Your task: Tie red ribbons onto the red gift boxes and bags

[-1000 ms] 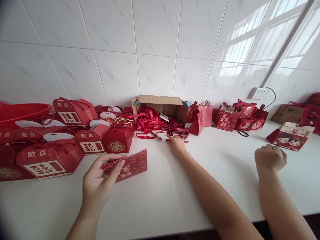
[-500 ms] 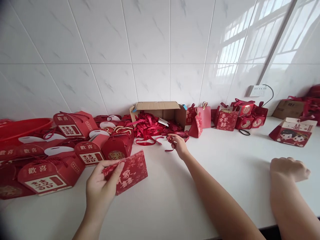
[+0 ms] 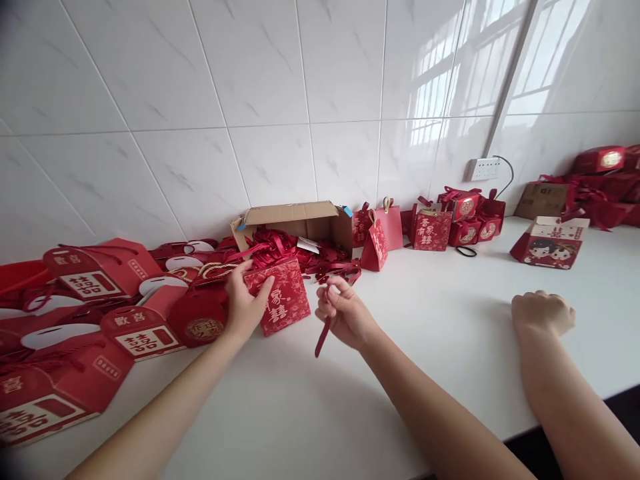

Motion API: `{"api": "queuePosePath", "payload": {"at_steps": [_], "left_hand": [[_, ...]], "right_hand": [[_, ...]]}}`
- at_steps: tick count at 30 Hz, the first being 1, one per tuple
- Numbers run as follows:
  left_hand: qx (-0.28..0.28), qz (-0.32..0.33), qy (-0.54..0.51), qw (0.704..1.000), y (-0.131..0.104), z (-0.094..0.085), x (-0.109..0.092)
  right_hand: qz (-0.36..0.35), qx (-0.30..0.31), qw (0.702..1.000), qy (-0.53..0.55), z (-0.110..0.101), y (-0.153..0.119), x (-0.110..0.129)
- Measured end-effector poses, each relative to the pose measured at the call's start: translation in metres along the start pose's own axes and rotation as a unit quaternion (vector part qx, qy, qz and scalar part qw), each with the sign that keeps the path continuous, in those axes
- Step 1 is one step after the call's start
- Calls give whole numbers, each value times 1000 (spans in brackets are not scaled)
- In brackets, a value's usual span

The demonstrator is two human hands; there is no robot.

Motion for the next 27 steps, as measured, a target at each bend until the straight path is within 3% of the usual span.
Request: {"api": "queuePosePath", "payload": {"at_steps": [2,3,5,6,8,11,19,27], "left_hand": [[-22,50,19,998,-14,-15,-24],[-2,110,44,993,-26,-21,-41],[99,174,52,978,-53,-25,-64],[148,174,42,973,-65,-27,-68],[228,166,24,959,-83,-29,-69],[281,136,-15,950,-93,-31,-58],[297,78,-71,949,-93,-33,-52],[307,25,-78,948,-94,-30,-45]], "right_hand": [[24,40,999,23,8,-13,-4],[36,63,997,29,12,-18,-7],[53,100,993,20,18,-24,-13],[64,115,991,8,21,-26,-17],[87,138,986,-17,26,-29,-28],[114,154,981,-40,33,-34,-42],[134,161,977,-42,40,-42,-63],[163,135,975,-63,37,-45,-68]]}}
Point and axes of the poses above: each hand's wrist, its own y-axis towards the middle knuckle, its own z-axis out of the palm, x = y × z, the point moved 7 cm from there along y, towards the middle knuckle, and after that the axes turned 4 degrees about -z, right-handed, at the moved point
